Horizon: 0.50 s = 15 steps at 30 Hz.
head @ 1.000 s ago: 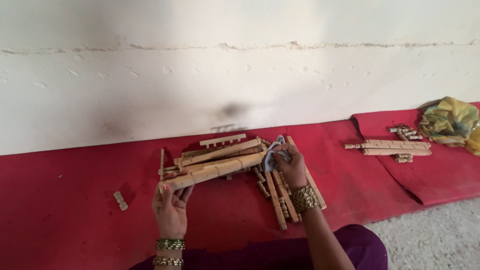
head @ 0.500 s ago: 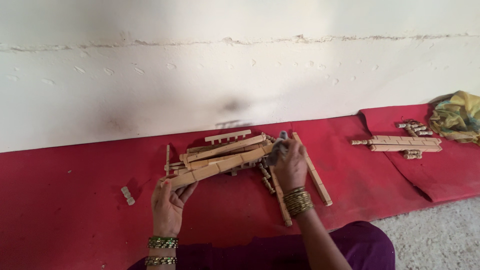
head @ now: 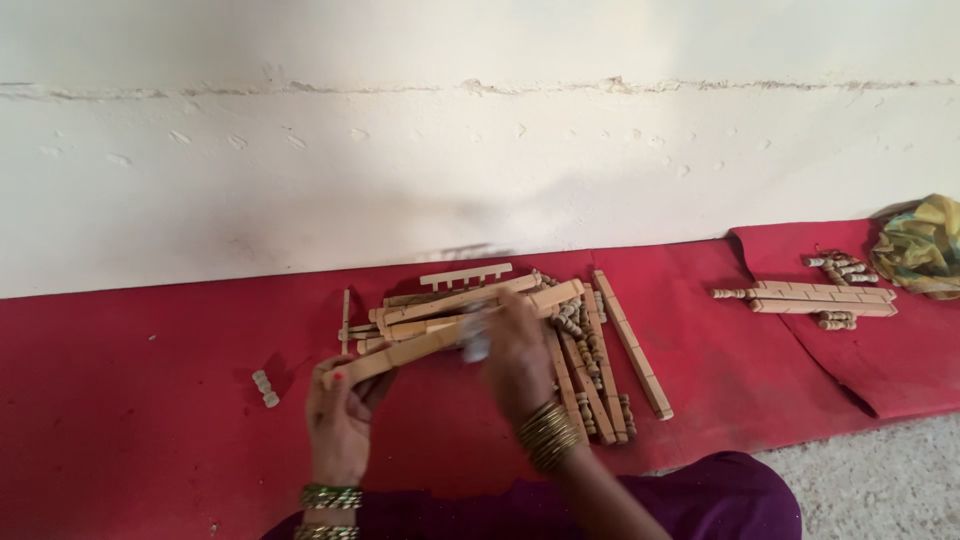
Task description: The person sits on a red mat on the floor and wipes wooden stick and spindle parts one at a time with a cloth, turning each piece to clean its sides and setting it back on the pile.
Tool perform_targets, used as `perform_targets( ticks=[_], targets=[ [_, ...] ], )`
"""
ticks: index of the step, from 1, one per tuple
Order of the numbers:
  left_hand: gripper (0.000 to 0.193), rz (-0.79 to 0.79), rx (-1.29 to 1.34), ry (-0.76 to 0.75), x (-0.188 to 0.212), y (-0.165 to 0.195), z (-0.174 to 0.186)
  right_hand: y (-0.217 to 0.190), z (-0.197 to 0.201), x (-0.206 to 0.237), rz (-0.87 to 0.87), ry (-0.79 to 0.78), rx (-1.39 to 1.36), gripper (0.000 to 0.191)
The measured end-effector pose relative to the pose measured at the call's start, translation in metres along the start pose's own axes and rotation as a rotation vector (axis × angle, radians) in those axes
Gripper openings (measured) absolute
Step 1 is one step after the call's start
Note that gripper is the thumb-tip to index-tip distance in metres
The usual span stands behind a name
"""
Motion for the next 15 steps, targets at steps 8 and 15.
perform_targets(
  ticks=[8, 15],
  targets=[
    [0.031, 0.022, 0.055, -0.068, -0.008, -0.028, -0.015, -0.036, -0.049, 0.046, 0.524, 0.106, 0.445, 0.012],
    [0.03, -0.077, 0.101, -0.009, -0.003, -0.003, -0.004, 0.025, 0.056, -0.015, 0.216, 0.345, 0.631, 0.008]
  ],
)
Point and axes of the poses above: each hand's wrist, its own x-axis away from the middle knuckle, its own z-axis out of the back of the hand, y = z × x, the point moved 6 cm from there along -x, towards the middle knuckle, and after that the axes turned 11 degrees about -z, right-handed, at the moved point
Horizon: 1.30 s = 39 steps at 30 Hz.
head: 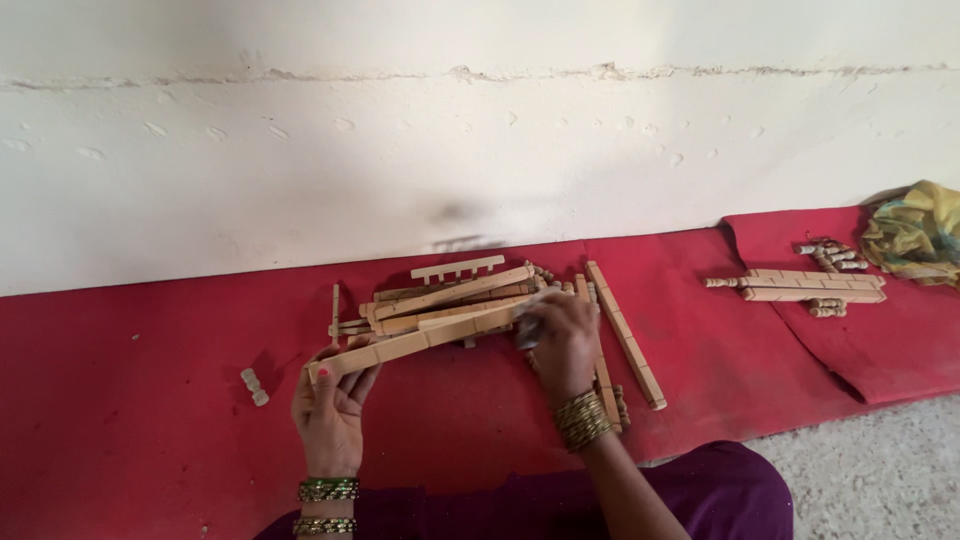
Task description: The person sits on a red mat on the floor and wipes wooden stick and spindle parts one at a time with a cloth, turning each piece to clean its sides and setting it back on the pile.
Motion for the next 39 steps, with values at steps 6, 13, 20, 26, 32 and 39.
perform_targets(
  ticks=[6, 13, 20, 26, 32, 39],
  targets=[
    [0.028, 0.012, -0.056, 0.023, 0.009, -0.034, -0.007, -0.025, -0.039, 0.027, -0.724, -0.472, -1.374, 0.013],
    [0.031, 0.187, -0.099, 0.14, 0.025, -0.066, 0.0, -0.136, -0.021, 0.074, 0.366, -0.151, -0.299, 0.016],
    [0.032, -0.013, -0.004, 0.04, 0.014, -0.023, -0.017, 0.014, -0.058, 0.034, -0.266, -0.839, 0.354, 0.021],
    [0.035, -0.022, 0.008, 0.002, 0.006, -0.019, -0.021, 0.052, -0.019, 0.006, -0.309, -0.094, -0.295, 0.008],
    [0.036, 0.025, -0.006, -0.027, 0.012, -0.052, -0.019, -0.083, -0.038, 0.067, 0.231, -0.167, -0.316, 0.022],
    [0.038, -0.016, -0.017, 0.068, 0.002, -0.027, -0.003, -0.04, -0.028, 0.042, 0.226, -0.141, -0.208, 0.021]
  ],
)
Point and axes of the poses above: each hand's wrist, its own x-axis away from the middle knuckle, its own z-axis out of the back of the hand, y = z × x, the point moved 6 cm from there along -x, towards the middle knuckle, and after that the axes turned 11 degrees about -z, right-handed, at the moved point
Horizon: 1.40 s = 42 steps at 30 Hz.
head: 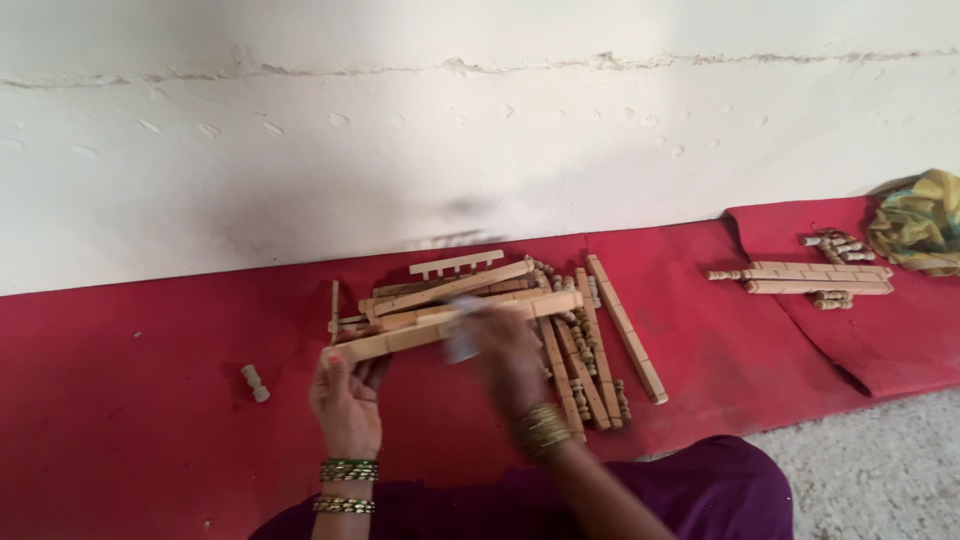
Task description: The person sits on a red mat on the floor and wipes wooden stick and spindle parts one at a time with a cloth, turning each piece to clean its sides and setting it back on the pile.
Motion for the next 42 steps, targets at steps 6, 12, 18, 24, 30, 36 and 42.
perform_targets(
  ticks=[6, 12, 18, 24, 30, 36, 42],
  targets=[
    [0.037, 0.019, 0.07, 0.059, -0.008, 0.002, 0.003, 0.081, 0.039, -0.023, -0.199, 0.245, 0.205, 0.013],
    [0.036, 0.048, 0.06, -0.08, 0.002, -0.052, -0.026, -0.018, -0.014, -0.009, -0.059, 0.029, 0.033, 0.011],
    [0.038, 0.08, 0.014, -0.04, -0.003, -0.037, -0.035, 0.022, 0.005, -0.023, -0.594, -0.23, -0.656, 0.013],
    [0.039, -0.008, 0.111, -0.151, -0.016, -0.008, -0.047, 0.127, 0.076, -0.037, -0.386, 0.136, -0.232, 0.017],
    [0.04, 0.372, 0.089, -0.08, -0.021, -0.032, -0.029, 0.157, 0.07, -0.022, -0.561, 0.093, -0.444, 0.022],
    [0.031, 0.327, -0.044, 0.066, -0.025, -0.029, -0.011, 0.129, 0.071, -0.025, -0.209, 0.271, 0.474, 0.025],
    [0.029, 0.188, 0.099, -0.19, -0.017, -0.017, -0.029, 0.11, 0.013, -0.015, -0.863, 0.116, -1.258, 0.011]
  ],
)
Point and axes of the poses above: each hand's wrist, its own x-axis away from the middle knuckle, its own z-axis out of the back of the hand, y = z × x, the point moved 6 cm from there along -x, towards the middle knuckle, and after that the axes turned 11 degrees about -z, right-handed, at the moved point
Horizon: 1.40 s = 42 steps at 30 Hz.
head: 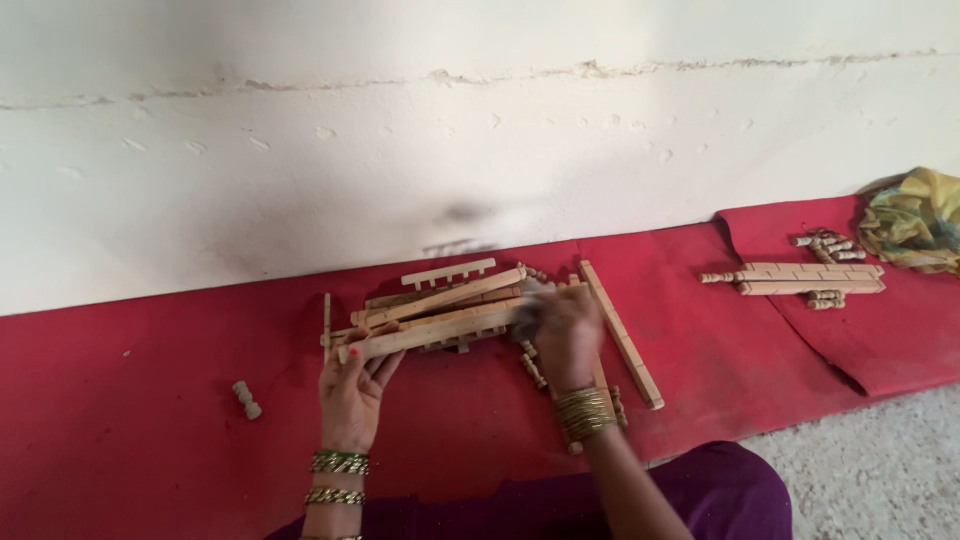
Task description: The person sits on a red mat on the floor and wipes wooden stick and spindle parts one at a time with a cloth, turning each piece to clean its sides and setting it back on the pile.
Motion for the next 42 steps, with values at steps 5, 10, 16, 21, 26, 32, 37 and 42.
perform_targets(
  ticks=[5, 10, 16, 21, 26, 32, 37, 42],
  targets=[
    [0.028, -0.003, -0.092, 0.017, 0.004, -0.028, 0.004, 0.035, -0.104, 0.063, 0.179, -0.282, 0.412, 0.019],
    [0.029, -0.038, -0.018, 0.108, 0.007, -0.031, 0.015, 0.018, -0.123, 0.085, 0.482, -0.15, 0.757, 0.008],
    [0.03, -0.196, 0.023, 0.136, 0.011, 0.015, 0.023, -0.046, -0.02, 0.027, 0.738, 0.278, 1.246, 0.005],
    [0.032, -0.212, 0.078, 0.17, 0.01, 0.014, 0.022, -0.056, 0.0, 0.016, 0.888, 0.432, 1.264, 0.006],
    [0.029, -0.198, -0.043, 0.17, 0.011, -0.007, 0.014, 0.003, -0.065, 0.032, 0.203, 0.058, 0.948, 0.011],
    [0.033, -0.09, -0.09, 0.206, 0.011, -0.028, 0.015, 0.031, -0.141, 0.096, 0.79, -0.231, 1.347, 0.026],
    [0.032, -0.16, -0.028, 0.238, 0.004, -0.003, 0.031, -0.004, -0.113, 0.074, 0.911, -0.187, 1.49, 0.026],
    [0.036, -0.034, 0.059, 0.123, -0.005, -0.025, 0.0, -0.021, -0.07, 0.04, 1.006, -0.298, 1.471, 0.036]
  ],
)
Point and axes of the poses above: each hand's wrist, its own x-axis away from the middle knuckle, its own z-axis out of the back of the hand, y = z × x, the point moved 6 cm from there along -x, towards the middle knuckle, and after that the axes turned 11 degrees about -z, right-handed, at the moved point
